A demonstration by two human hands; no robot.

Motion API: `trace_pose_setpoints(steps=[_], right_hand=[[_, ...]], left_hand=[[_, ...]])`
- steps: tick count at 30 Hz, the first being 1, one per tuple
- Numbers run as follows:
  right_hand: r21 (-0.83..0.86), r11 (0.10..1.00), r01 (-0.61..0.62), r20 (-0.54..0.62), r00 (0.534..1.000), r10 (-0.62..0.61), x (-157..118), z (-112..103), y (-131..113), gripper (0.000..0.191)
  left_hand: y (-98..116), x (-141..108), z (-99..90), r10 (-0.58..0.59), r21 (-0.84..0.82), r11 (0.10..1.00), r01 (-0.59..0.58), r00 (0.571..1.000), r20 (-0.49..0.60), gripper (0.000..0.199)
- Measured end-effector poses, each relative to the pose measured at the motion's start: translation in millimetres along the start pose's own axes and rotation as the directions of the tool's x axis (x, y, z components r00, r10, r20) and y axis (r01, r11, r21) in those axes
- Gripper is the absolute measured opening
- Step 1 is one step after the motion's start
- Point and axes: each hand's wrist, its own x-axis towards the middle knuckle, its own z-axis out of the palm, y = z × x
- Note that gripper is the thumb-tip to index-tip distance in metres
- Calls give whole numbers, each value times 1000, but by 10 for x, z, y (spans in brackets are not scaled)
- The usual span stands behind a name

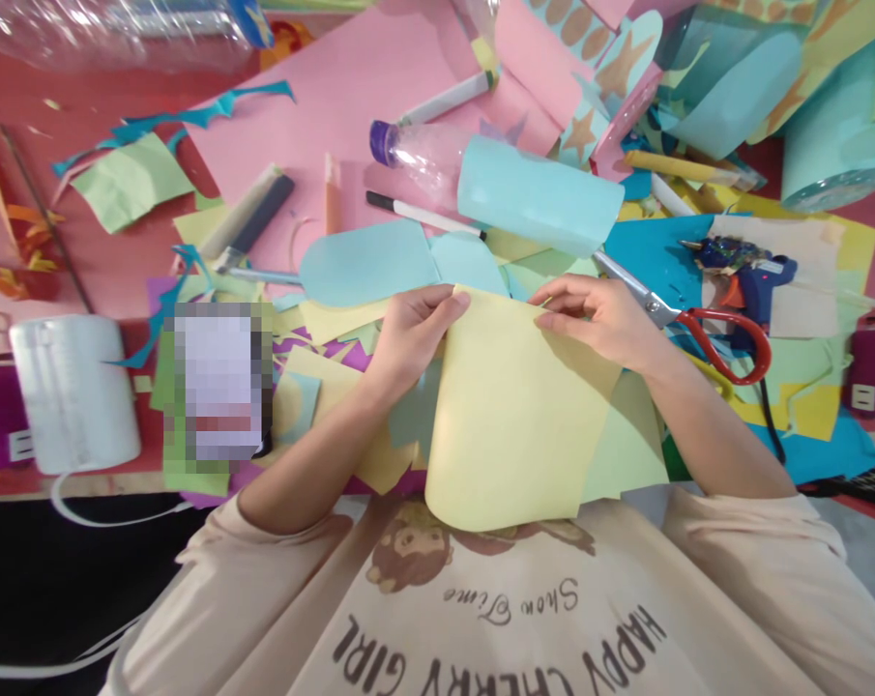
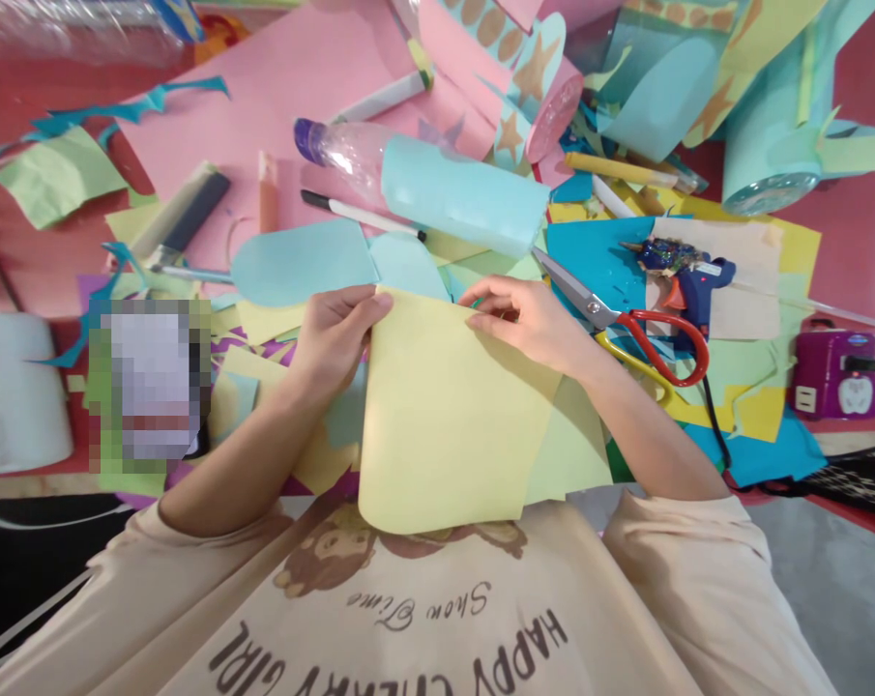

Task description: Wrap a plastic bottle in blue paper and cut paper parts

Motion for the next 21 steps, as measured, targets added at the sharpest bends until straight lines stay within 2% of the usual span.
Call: trace_pose_setpoints(steps=[21], right_hand=[[21,999,-27,28,999,26,-7,-10,-9,26]], left_hand=[[41,-8,-13,17,63,998,-15,999,-29,44]])
